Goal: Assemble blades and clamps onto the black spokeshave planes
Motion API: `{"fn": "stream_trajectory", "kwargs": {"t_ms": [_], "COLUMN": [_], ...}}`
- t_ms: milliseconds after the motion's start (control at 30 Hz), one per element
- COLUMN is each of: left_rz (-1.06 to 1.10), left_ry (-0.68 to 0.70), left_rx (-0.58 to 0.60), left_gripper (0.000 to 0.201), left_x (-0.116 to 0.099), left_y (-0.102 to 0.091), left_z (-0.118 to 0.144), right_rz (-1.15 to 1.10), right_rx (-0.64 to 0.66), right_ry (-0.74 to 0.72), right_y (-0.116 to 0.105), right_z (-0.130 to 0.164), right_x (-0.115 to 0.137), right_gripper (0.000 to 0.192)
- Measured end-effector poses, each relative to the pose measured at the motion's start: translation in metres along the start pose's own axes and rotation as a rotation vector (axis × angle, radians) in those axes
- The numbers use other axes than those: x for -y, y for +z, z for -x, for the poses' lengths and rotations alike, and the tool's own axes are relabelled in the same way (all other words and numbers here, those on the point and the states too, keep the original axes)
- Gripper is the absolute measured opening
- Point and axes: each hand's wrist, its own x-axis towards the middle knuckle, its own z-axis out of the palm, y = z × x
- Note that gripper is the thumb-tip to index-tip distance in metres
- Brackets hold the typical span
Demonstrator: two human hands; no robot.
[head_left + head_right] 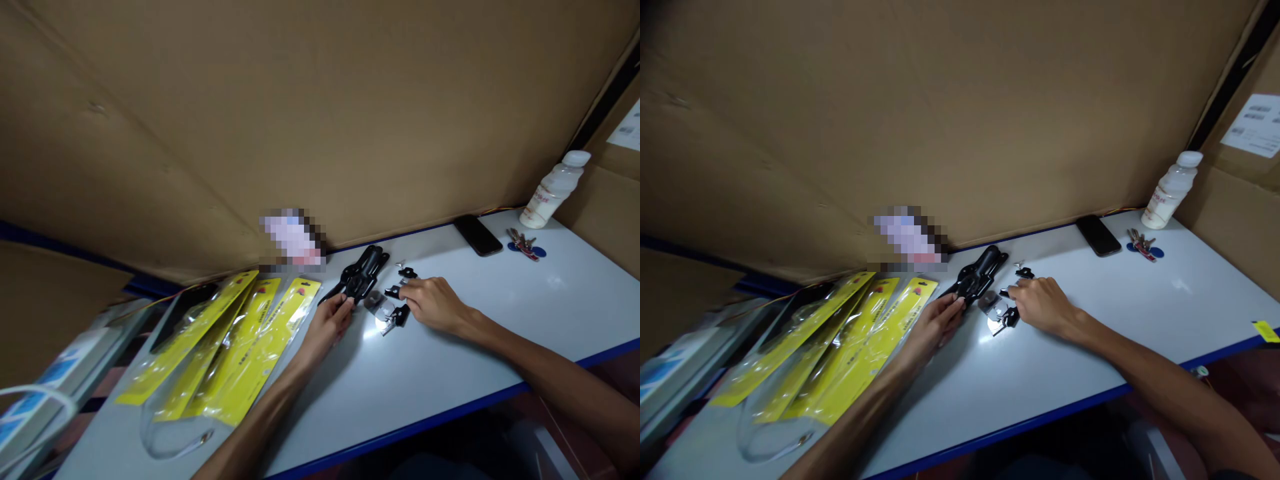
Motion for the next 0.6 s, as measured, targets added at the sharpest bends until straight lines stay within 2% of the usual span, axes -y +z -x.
{"fn": "stream_trajectory", "kwargs": {"t_ms": [133, 300, 400, 600], "left_rz": [0.046, -0.010, -0.105, -0.374], "left_ry": [-0.112, -0.116, -0.023, 0.248], "left_rx": [0.183, 0.271, 0.226, 0.009], "left_gripper": [0.043, 0.044, 0.042, 0.024], "left_x": [-0.008, -0.009, -0.005, -0.002], "left_y": [-0.002, 0.005, 0.013, 0.019], "left_z": [0.002, 0.009, 0.014, 0.022], "right_rz": [-0.019, -0.018, -0.038, -0.100], "right_rx": [-0.032, -0.145, -0.197, -0.305], "right_ry": [-0.029, -0.120, -0.155, -0.139], "right_y": [0.005, 0.005, 0.005, 0.008], "right_z": [0.000, 0.002, 0.002, 0.001], "right_x": [0.006, 0.019, 0.020, 0.013], "right_gripper": [0.028, 0.028, 0.036, 0.031]}}
